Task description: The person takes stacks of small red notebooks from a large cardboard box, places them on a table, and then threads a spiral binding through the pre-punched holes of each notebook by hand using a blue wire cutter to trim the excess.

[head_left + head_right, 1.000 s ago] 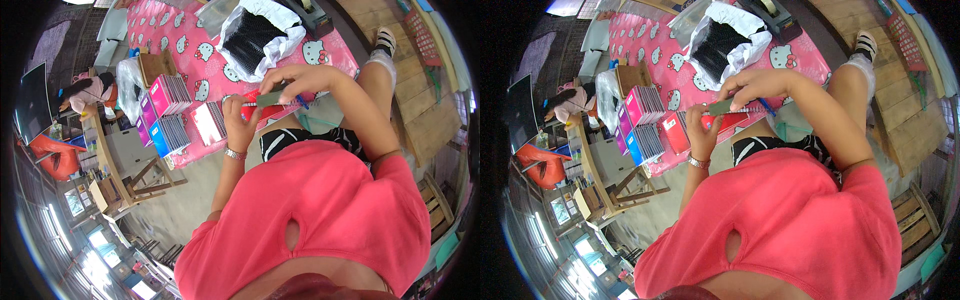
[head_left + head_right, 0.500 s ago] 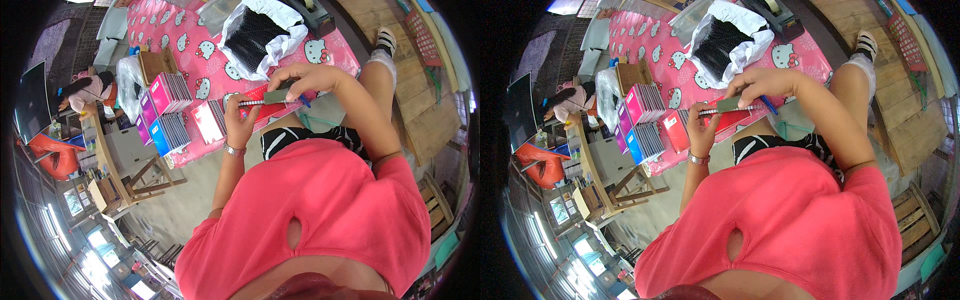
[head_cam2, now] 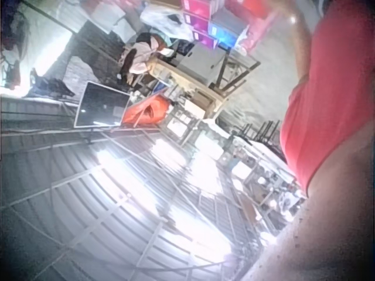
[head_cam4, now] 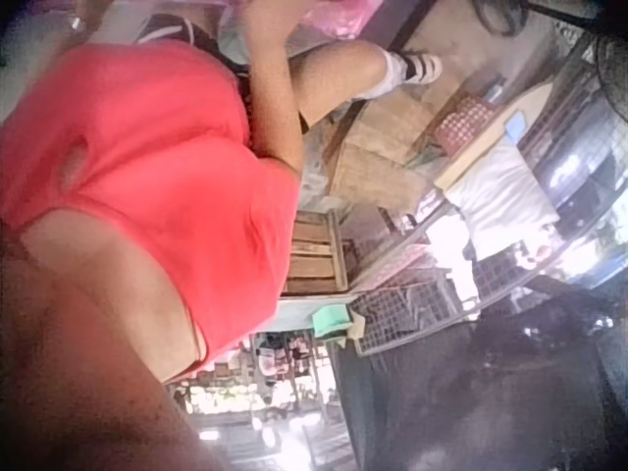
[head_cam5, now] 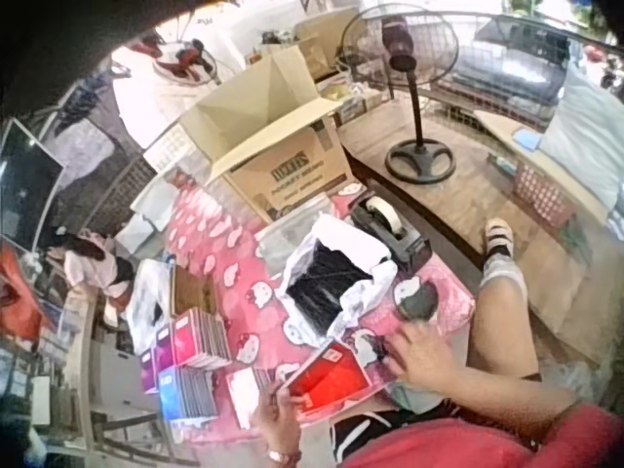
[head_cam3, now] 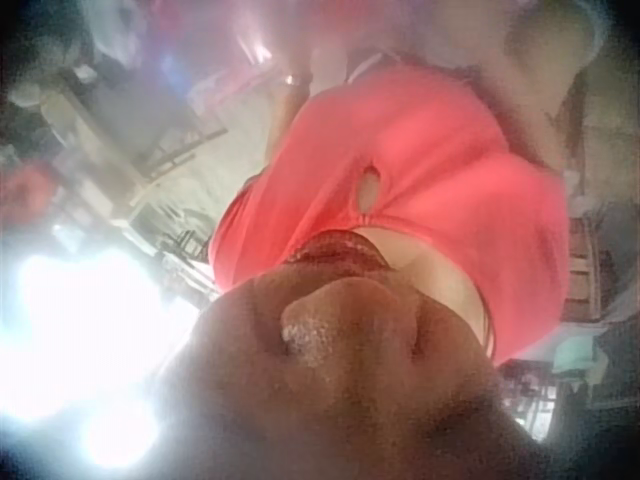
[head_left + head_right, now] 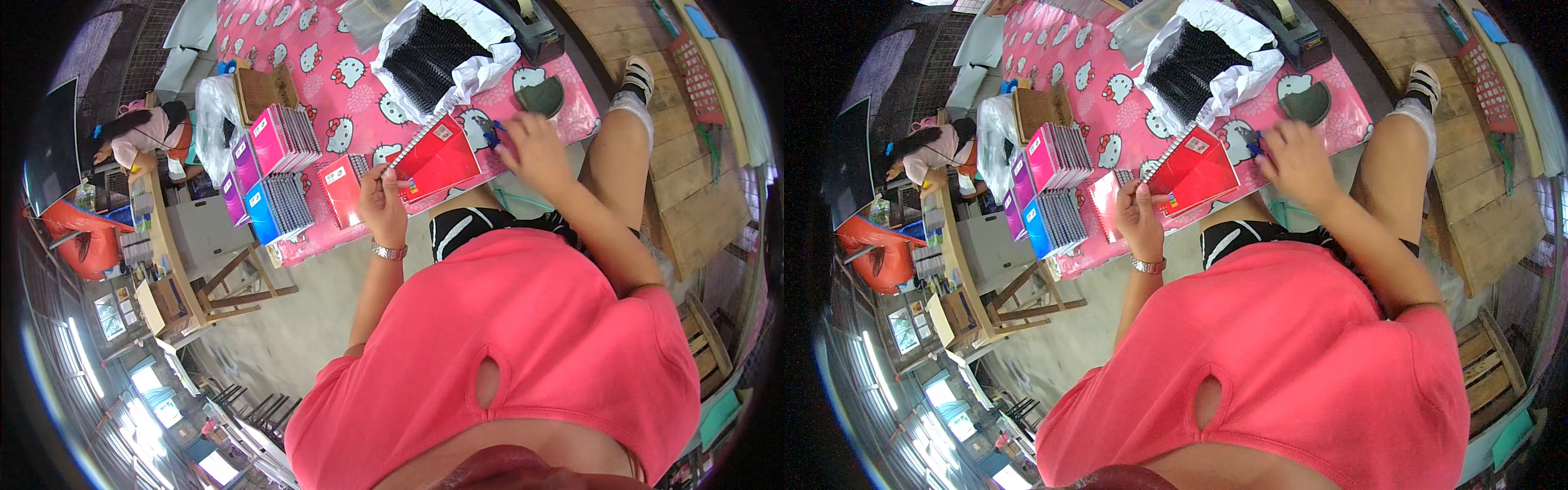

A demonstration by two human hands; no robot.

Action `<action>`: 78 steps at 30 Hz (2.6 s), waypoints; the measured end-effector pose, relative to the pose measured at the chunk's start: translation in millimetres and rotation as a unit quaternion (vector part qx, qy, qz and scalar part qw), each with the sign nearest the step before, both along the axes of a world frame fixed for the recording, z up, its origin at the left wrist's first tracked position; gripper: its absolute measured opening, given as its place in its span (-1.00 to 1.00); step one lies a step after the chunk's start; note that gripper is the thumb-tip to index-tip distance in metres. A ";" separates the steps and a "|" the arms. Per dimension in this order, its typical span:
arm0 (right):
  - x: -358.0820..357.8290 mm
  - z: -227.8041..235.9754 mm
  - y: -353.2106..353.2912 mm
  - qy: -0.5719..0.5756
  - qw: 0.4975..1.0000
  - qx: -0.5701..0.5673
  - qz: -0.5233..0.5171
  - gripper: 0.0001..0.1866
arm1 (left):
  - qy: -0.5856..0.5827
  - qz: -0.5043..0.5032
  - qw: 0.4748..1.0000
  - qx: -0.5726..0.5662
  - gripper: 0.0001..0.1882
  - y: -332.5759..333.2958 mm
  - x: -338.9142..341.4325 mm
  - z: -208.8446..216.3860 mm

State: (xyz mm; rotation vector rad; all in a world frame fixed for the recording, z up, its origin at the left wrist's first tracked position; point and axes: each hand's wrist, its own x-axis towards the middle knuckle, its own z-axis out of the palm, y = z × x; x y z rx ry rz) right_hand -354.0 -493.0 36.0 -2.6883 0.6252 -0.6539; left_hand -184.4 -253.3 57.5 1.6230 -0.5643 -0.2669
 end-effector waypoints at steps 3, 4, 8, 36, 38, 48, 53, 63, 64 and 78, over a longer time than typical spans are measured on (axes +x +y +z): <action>3.5 -2.1 18.0 0.073 0.997 -0.008 0.009 -0.41 | -0.015 0.034 0.999 -0.024 -0.77 -17.1 -6.8 3.4; 3.7 -2.5 15.6 0.072 0.997 -0.008 0.011 -0.41 | -0.042 0.067 0.995 -0.066 -0.79 -21.7 -10.4 6.0; 1.2 3.6 8.4 0.022 0.991 0.126 0.027 -0.37 | -0.048 0.025 0.998 -0.020 -0.79 -13.0 -4.2 5.8; 22.9 58.5 33.1 -0.036 0.888 0.422 0.178 -0.41 | -0.112 0.091 0.989 0.021 -0.75 10.6 16.2 50.9; 10.1 37.0 7.8 -0.021 0.953 0.287 0.092 -0.46 | -0.169 0.076 0.982 0.030 -0.79 25.4 35.5 82.4; 74.9 52.1 -13.7 -0.074 0.987 0.112 0.085 -0.69 | -0.286 0.023 0.829 0.480 -0.69 31.3 100.8 30.3; 140.9 35.2 -57.4 -0.068 0.993 0.048 0.081 -0.73 | -0.258 0.071 0.835 0.480 -0.42 53.2 87.5 4.1; 190.9 16.1 -56.4 0.163 0.985 0.048 0.012 -0.78 | -0.165 0.037 0.872 0.458 -0.41 80.5 94.6 -9.5; 189.6 17.3 -56.5 0.144 0.988 -0.039 0.032 -0.78 | -0.165 0.035 0.872 0.459 -0.41 81.0 94.1 -10.9; 186.0 42.5 -78.4 -0.020 0.985 -0.167 0.047 -0.78 | -0.321 0.009 0.888 0.330 -0.58 16.3 69.0 22.0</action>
